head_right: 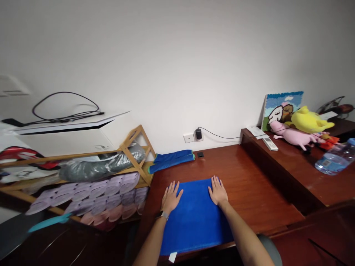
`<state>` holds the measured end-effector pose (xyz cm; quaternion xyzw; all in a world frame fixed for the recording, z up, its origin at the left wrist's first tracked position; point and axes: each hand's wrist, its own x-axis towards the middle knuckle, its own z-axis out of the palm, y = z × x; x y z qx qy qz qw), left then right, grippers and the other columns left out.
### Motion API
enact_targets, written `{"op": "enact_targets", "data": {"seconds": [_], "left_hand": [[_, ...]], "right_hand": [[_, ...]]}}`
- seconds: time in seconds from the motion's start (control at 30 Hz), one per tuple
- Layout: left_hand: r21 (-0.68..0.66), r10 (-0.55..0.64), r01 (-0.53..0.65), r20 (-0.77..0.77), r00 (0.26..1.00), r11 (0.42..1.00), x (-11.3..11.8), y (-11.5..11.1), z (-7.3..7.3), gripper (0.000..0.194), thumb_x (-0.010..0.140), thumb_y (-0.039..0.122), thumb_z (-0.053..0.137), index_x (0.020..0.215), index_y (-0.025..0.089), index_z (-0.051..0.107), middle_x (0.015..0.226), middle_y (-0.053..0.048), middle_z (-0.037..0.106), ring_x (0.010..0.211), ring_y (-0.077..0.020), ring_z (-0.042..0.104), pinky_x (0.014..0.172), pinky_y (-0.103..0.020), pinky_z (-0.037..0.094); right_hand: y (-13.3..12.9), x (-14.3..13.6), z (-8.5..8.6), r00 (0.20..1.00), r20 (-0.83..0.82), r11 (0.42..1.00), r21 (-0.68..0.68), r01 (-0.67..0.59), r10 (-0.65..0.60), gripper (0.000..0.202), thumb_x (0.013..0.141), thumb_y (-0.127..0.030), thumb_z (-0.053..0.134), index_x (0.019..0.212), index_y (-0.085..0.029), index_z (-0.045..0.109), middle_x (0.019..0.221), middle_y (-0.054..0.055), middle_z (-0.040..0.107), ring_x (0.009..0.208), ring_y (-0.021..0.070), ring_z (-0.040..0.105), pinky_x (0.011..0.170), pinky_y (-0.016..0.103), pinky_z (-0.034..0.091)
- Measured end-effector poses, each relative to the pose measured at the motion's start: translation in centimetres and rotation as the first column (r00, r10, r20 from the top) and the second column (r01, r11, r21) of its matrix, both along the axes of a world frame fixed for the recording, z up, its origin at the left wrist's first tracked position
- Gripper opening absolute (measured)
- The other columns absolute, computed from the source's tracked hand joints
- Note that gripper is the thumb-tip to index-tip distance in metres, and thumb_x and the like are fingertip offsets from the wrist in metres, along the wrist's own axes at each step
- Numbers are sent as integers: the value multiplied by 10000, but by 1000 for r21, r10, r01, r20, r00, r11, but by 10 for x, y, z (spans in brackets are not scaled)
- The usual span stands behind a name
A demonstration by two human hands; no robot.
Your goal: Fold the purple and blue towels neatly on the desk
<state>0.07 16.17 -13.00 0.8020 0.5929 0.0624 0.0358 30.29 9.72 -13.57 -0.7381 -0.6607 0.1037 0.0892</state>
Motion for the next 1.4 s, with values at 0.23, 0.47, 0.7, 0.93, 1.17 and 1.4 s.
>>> {"op": "enact_targets", "data": {"seconds": [0.23, 0.47, 0.7, 0.93, 1.17, 1.4], "left_hand": [[83, -66, 66, -8, 998, 994, -17, 7, 0, 634, 1070, 489, 245, 1616, 186, 354, 1690, -115, 327, 1573, -261, 267, 1283, -486, 234], [185, -353, 333, 91, 931, 925, 75, -28, 5, 576, 1083, 479, 281, 1594, 245, 406, 1675, -91, 380, 1567, -248, 291, 1290, -489, 235], [79, -329, 321, 145, 933, 944, 96, -30, -9, 557, 1066, 556, 317, 1594, 388, 378, 1703, -26, 330, 1573, -251, 273, 1282, -517, 239], [16, -212, 211, 24, 977, 977, 24, 13, 4, 623, 1050, 619, 296, 1607, 347, 364, 1698, -46, 339, 1578, -259, 257, 1281, -496, 218], [17, -191, 192, -16, 981, 981, -12, 31, 11, 617, 1071, 530, 282, 1612, 246, 366, 1681, -81, 360, 1567, -250, 286, 1278, -480, 243], [174, -335, 318, 79, 939, 932, 60, -21, 2, 562, 1083, 460, 281, 1607, 281, 377, 1682, -62, 370, 1566, -246, 292, 1285, -503, 237]], "right_hand": [[0, -2, 0, 1000, 8, 1000, -6, 8, -8, 759, 1047, -514, 157, 1647, -50, 179, 1731, 124, 147, 1609, 225, 77, 1298, 399, 38], [2, 0, -8, 1000, 0, 1000, 11, 7, -7, 756, 1042, -519, 166, 1652, -73, 190, 1731, 117, 154, 1608, 220, 89, 1296, 403, 65], [2, 0, -11, 999, -5, 999, 19, 32, -32, 746, 1037, -496, 191, 1651, -72, 198, 1731, 110, 158, 1607, 219, 98, 1295, 399, 71], [1, -1, -6, 1000, -5, 1000, 8, 28, -28, 765, 1041, -522, 166, 1649, -58, 189, 1732, 117, 147, 1608, 219, 91, 1299, 399, 40], [1, -1, -6, 1000, -8, 999, 18, 29, -29, 759, 1038, -521, 173, 1651, -74, 201, 1730, 115, 171, 1608, 220, 89, 1297, 406, 42], [0, -1, -5, 999, -7, 999, 22, 39, -39, 750, 1039, -520, 175, 1656, -94, 191, 1736, 92, 153, 1610, 213, 75, 1295, 415, 33]]}}
